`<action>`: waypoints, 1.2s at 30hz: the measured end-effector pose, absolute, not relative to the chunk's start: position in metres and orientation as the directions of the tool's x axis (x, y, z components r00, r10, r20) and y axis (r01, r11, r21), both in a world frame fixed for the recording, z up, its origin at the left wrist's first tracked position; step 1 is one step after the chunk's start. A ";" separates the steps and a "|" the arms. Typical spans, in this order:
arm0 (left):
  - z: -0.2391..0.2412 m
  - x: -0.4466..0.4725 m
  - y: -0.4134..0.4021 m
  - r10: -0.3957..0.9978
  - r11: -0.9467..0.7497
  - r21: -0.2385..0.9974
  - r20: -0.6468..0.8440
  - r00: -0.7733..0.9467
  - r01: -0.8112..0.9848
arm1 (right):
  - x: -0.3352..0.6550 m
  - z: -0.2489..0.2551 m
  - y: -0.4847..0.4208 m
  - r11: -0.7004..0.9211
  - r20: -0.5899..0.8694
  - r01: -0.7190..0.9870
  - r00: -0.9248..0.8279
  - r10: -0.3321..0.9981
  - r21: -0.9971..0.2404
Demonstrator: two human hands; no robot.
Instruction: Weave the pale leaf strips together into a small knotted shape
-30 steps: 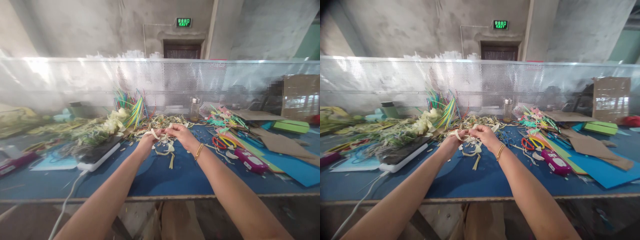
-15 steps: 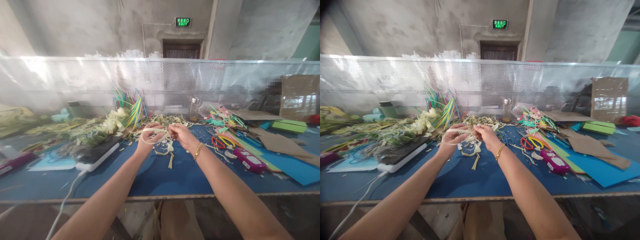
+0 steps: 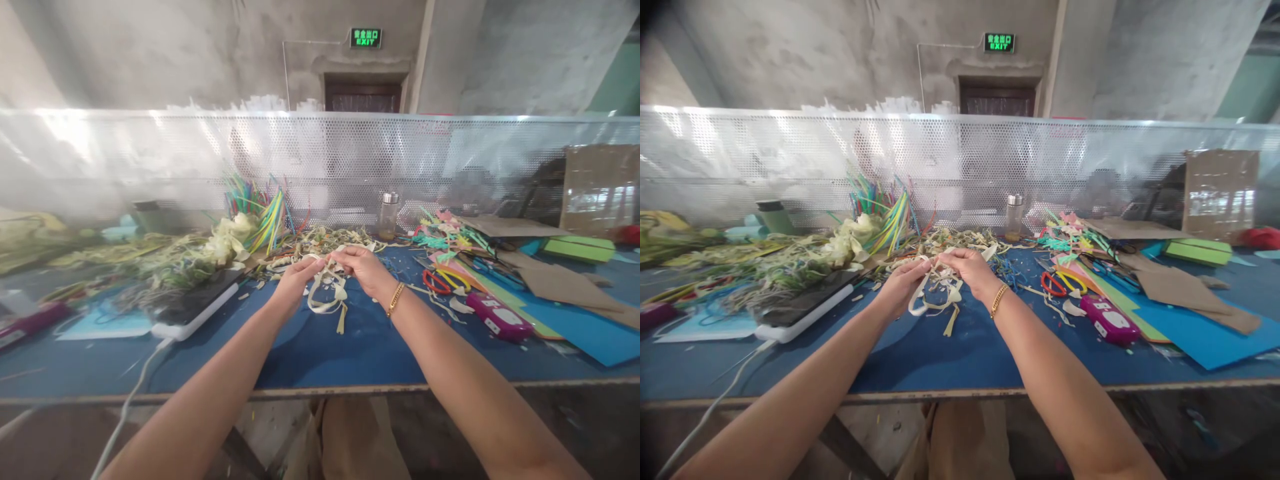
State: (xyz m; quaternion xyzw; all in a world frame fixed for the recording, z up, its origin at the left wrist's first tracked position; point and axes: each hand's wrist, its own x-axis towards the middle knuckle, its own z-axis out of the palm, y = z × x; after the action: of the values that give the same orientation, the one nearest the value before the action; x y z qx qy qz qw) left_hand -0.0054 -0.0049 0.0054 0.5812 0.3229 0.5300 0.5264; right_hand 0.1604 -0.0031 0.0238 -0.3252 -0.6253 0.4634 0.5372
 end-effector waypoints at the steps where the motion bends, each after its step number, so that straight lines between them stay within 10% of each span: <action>1: 0.005 -0.005 -0.005 0.935 -0.212 0.959 0.255 0.247 -0.189 | 0.160 0.025 -0.004 0.372 0.380 -0.076 -0.208 0.901 -0.925; 25: 0.011 -0.005 -0.012 0.842 -0.045 0.966 0.173 0.511 -0.253 | 0.164 0.025 -0.001 0.410 0.412 -0.041 -0.113 0.904 -0.911; 36: 0.006 -0.004 -0.002 0.907 -0.169 0.916 0.289 0.305 -0.364 | 0.166 0.028 -0.002 0.416 0.394 0.059 -0.227 0.891 -0.907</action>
State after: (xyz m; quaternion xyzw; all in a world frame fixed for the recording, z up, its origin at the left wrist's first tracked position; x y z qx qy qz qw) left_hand -0.0039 -0.0023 0.0056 0.5468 0.2487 0.5343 0.5947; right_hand 0.1657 -0.0023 0.0276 -0.3548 -0.6689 0.4073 0.5106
